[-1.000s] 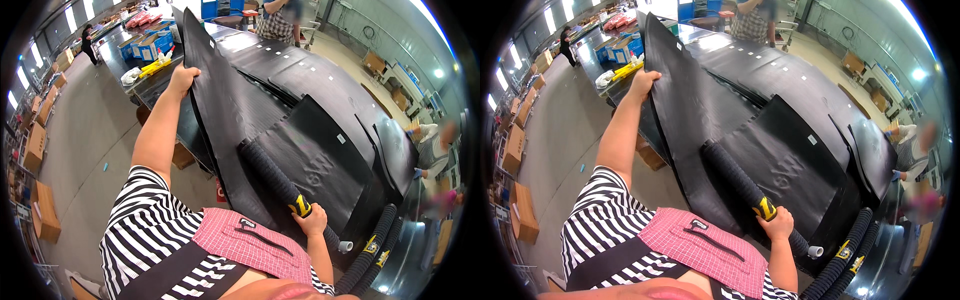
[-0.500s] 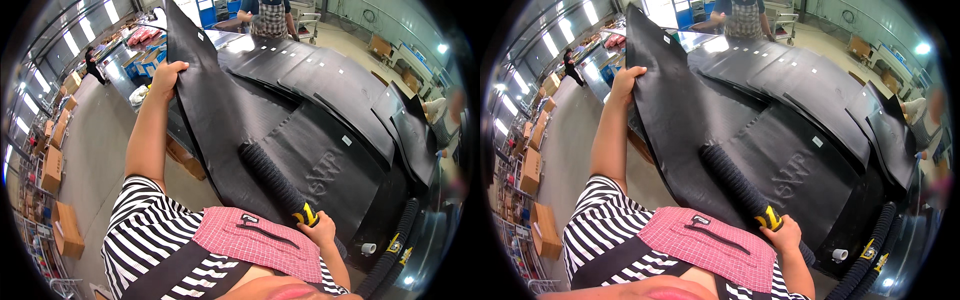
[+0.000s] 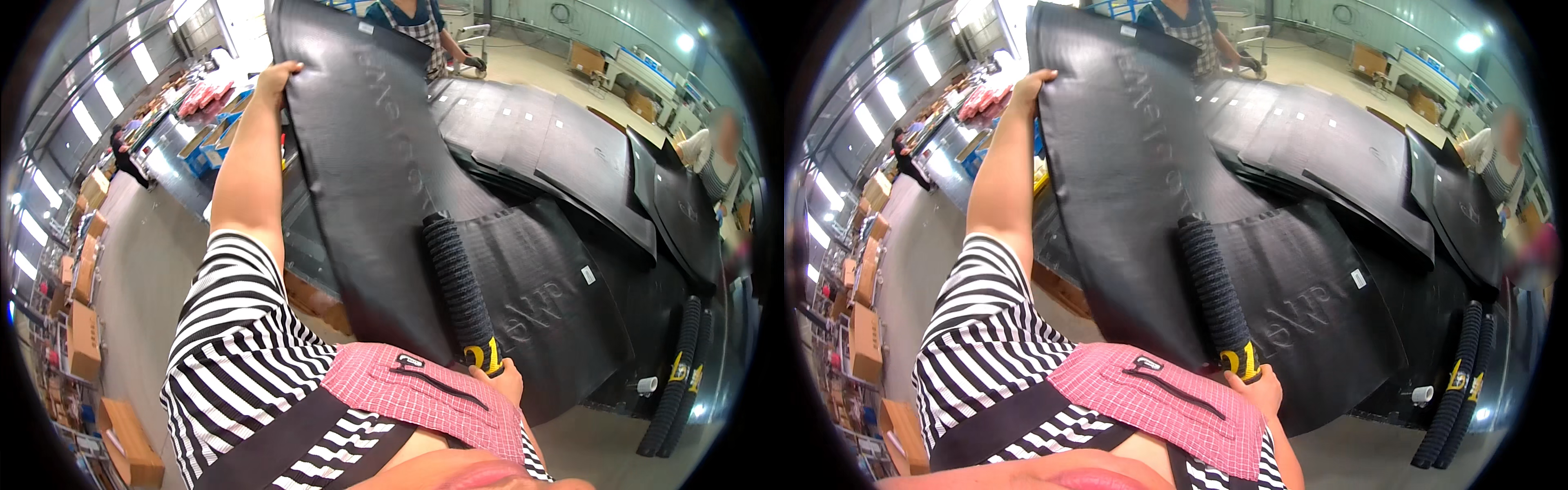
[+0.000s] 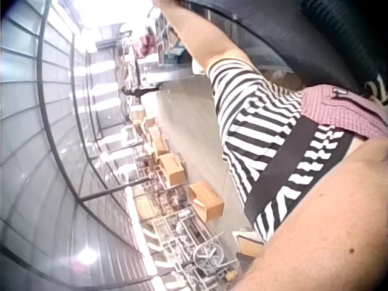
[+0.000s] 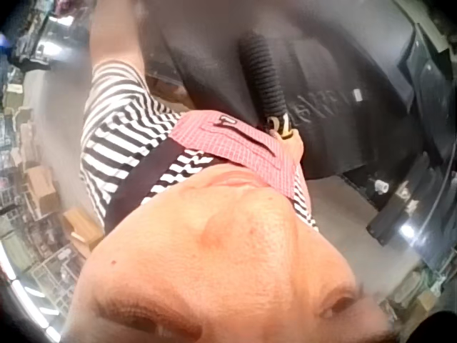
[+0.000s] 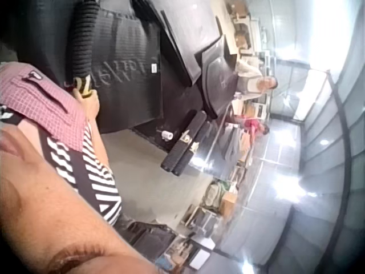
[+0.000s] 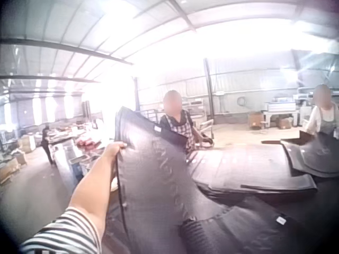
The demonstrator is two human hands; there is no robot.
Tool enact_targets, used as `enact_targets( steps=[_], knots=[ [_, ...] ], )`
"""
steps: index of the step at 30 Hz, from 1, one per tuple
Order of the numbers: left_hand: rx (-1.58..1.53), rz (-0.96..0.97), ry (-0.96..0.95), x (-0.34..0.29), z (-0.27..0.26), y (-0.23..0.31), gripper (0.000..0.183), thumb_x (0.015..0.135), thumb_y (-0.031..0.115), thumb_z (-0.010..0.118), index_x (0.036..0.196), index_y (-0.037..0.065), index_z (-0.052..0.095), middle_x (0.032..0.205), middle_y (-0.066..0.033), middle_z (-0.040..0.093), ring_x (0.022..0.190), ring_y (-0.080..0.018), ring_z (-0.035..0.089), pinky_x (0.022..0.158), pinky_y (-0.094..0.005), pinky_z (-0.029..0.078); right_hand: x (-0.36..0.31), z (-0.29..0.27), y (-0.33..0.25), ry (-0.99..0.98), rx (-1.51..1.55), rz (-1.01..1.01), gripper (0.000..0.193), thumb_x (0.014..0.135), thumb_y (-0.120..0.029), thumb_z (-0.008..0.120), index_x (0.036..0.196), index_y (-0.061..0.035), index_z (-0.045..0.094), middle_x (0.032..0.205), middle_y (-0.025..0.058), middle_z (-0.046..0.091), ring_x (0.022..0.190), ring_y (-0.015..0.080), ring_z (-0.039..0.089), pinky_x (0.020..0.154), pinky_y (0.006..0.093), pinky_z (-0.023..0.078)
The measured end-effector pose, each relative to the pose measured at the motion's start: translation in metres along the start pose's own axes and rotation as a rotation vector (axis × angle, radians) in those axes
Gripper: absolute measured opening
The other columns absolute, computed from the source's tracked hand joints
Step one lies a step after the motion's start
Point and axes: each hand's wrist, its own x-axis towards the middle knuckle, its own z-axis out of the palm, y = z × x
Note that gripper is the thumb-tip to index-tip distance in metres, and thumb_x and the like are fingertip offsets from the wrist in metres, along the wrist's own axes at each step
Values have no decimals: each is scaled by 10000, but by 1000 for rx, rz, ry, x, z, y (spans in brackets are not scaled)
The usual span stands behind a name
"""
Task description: The person rolls up black rubber floor mats on a workbench using a yellow-handled roller tool. They secure the rolled mats with white tape and stack them on the table. The person handles multiple mats sequentially, applying glue to the roller at the start.
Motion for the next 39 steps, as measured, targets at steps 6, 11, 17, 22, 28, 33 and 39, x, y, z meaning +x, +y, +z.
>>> enact_targets(
  steps=[6, 11, 17, 22, 28, 33, 39],
  knots=[
    [321, 51, 179, 115, -80, -146, 490, 848, 136, 810, 1266, -69, 656, 1156, -207, 735, 989, -336, 712, 877, -473, 570, 18, 16, -23, 33, -180, -1, 694, 707, -581, 850, 1052, 2, 701, 1002, 187, 758, 939, 345, 739, 847, 431, 568],
    [1015, -75, 349, 83, -68, -266, 670, 883, 228, 773, 1493, 63, 551, 1451, -206, 621, 1354, -344, 596, 1139, -416, 470, 25, 9, -19, -4, -186, 50, 686, 694, -579, 854, 1052, -11, 710, 1008, 182, 764, 944, 342, 743, 844, 432, 570],
    [1049, -58, 255, 68, -60, -265, 481, 980, 148, 607, 1459, 183, 608, 1420, -156, 656, 1332, -328, 615, 1132, -417, 474, 21, 13, -15, -5, -173, 99, 697, 694, -558, 864, 1082, 0, 710, 1002, 185, 766, 943, 334, 746, 857, 419, 568],
    [1050, -63, 354, 63, -104, -286, 573, 960, 132, 495, 1532, 132, 518, 1495, -198, 587, 1409, -338, 544, 1177, -413, 427, 33, 6, -22, -45, -138, 58, 691, 702, -541, 872, 1093, 3, 707, 1007, 183, 771, 939, 326, 751, 856, 417, 566],
    [1160, 216, 37, -5, -59, -302, 649, 903, 176, 723, 1513, 97, 518, 1504, -189, 563, 1399, -368, 529, 1185, -446, 413, 38, 4, -25, -105, -93, 47, 696, 704, -556, 870, 1111, -12, 715, 1050, 188, 766, 975, 342, 743, 858, 421, 566],
    [793, 797, -1328, -197, 137, -242, 744, 707, 210, 910, 1388, 90, 634, 1497, -148, 581, 1436, -359, 484, 1215, -480, 367, 25, -1, -26, -73, -119, 114, 664, 746, -520, 862, 1168, -33, 704, 1099, 170, 760, 1027, 316, 731, 903, 415, 554],
    [1107, 1125, -1561, -294, 200, -293, 909, 625, 313, 943, 1414, 79, 555, 1312, -115, 634, 1272, -312, 585, 1099, -453, 417, 24, -4, -26, -70, -154, 77, 689, 729, -565, 852, 1149, -35, 718, 1094, 168, 760, 1023, 311, 732, 884, 418, 563]
  ],
)
